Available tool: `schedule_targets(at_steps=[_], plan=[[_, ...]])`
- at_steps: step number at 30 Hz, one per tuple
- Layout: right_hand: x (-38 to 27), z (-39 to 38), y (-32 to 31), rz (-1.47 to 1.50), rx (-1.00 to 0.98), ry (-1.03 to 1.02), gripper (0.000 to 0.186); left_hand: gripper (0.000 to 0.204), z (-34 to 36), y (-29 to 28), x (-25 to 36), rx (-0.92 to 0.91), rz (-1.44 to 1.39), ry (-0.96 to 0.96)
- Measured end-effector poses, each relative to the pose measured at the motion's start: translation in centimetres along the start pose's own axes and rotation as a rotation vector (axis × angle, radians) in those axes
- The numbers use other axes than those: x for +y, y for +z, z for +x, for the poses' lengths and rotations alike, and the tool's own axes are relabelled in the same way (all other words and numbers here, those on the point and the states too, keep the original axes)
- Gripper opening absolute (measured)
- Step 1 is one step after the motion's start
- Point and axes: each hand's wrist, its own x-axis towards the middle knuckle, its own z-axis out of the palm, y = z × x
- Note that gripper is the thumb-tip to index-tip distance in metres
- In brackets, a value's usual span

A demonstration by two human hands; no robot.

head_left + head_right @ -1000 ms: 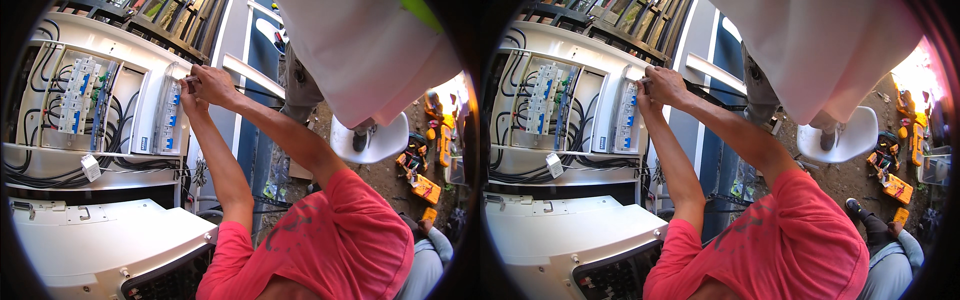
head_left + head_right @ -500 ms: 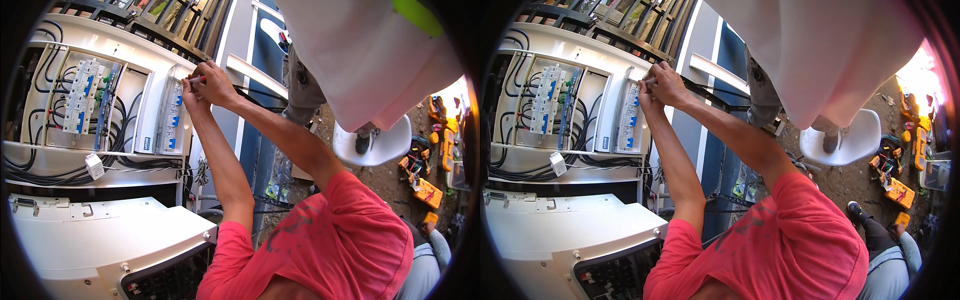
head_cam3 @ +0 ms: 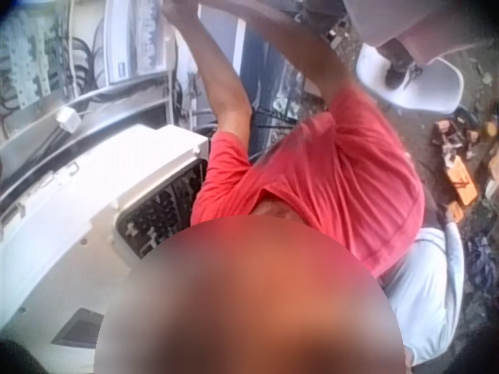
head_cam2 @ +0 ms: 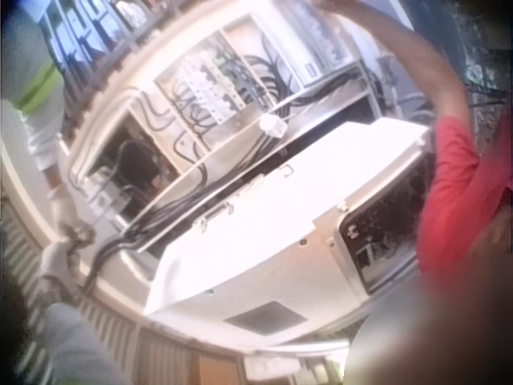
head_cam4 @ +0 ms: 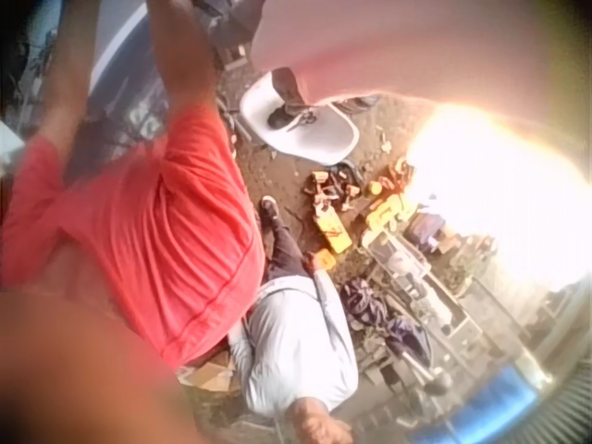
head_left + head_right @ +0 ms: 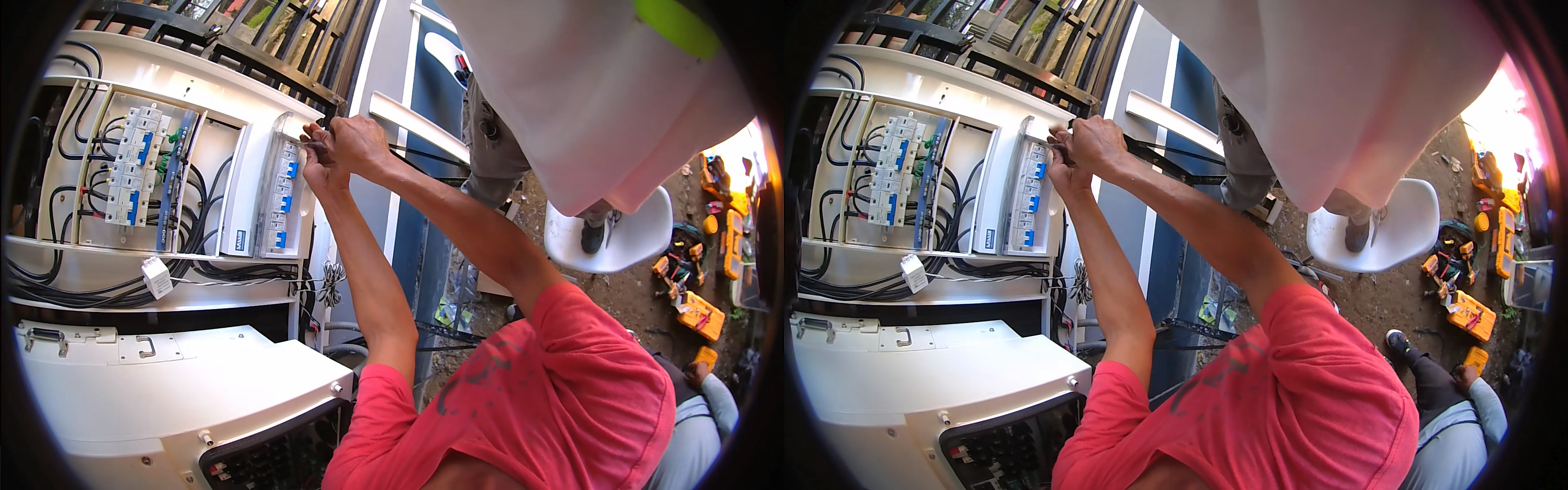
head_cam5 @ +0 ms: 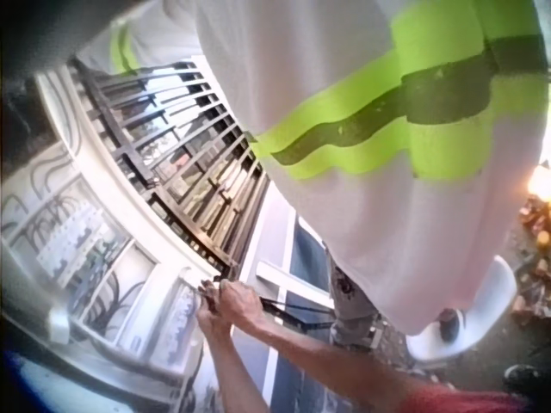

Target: The person strips and shapes green wires, then uses a screwdriver to connect them to terminals inside an open electrical panel. A coworker in a high-visibility shirt stands nearby and occasionally reaches into the panel.

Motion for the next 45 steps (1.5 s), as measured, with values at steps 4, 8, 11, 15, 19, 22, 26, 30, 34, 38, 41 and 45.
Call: schedule_targets(at_steps=[4,8,11,15,19,22,26,30,34,38,41,45], plan=[[-0.5,0.1,0.3,0.042,0.008,-0.033,0.042,0.034,0.1,0.5,0.2,-0.062,-0.059,-0.048],[-0.9,-0.3,0.9,0.074,0.141,-0.172,0.032,0.032,0.0,1.2,0.3,-0.005,0.178,-0.029],[-0.9,-0.3,1.1,-0.051,0.215,-0.252,0.021,0.036,-0.4,1.9,0.3,0.078,0.444,0.05],[-0.8,-0.2,1.3,-0.12,0.238,-0.344,0.022,0.046,-0.3,2.6,0.6,0.115,0.475,-0.086],[-0.6,-0.6,1.1,0.016,0.203,-0.311,0.032,0.044,0.6,1.2,1.9,0.147,0.511,-0.048],[-0.3,-0.8,0.7,0.134,0.174,-0.173,0.037,0.041,1.5,-0.2,3.1,-0.022,0.275,-0.116],[-0.3,-0.4,0.6,0.156,0.048,-0.051,0.031,0.038,1.9,0.0,2.7,0.13,0.046,-0.06],[-0.9,-0.6,1.6,0.115,0.197,-0.263,0.024,0.041,0.7,1.8,1.4,0.157,0.445,0.039],[-1.3,-1.3,1.7,0.045,0.187,-0.299,0.027,0.041,0.2,2.1,1.9,0.128,0.635,-0.045],[-1.4,-1.2,0.6,0.219,0.094,-0.055,0.034,0.038,1.3,0.8,2.8,0.016,0.461,-0.039],[-1.6,-1.0,0.4,0.192,-0.064,0.072,0.028,0.037,1.5,0.6,2.7,0.02,0.357,-0.051],[-1.9,-1.2,1.2,0.193,0.136,-0.188,0.019,0.042,0.9,1.3,2.1,0.079,0.62,0.017]])
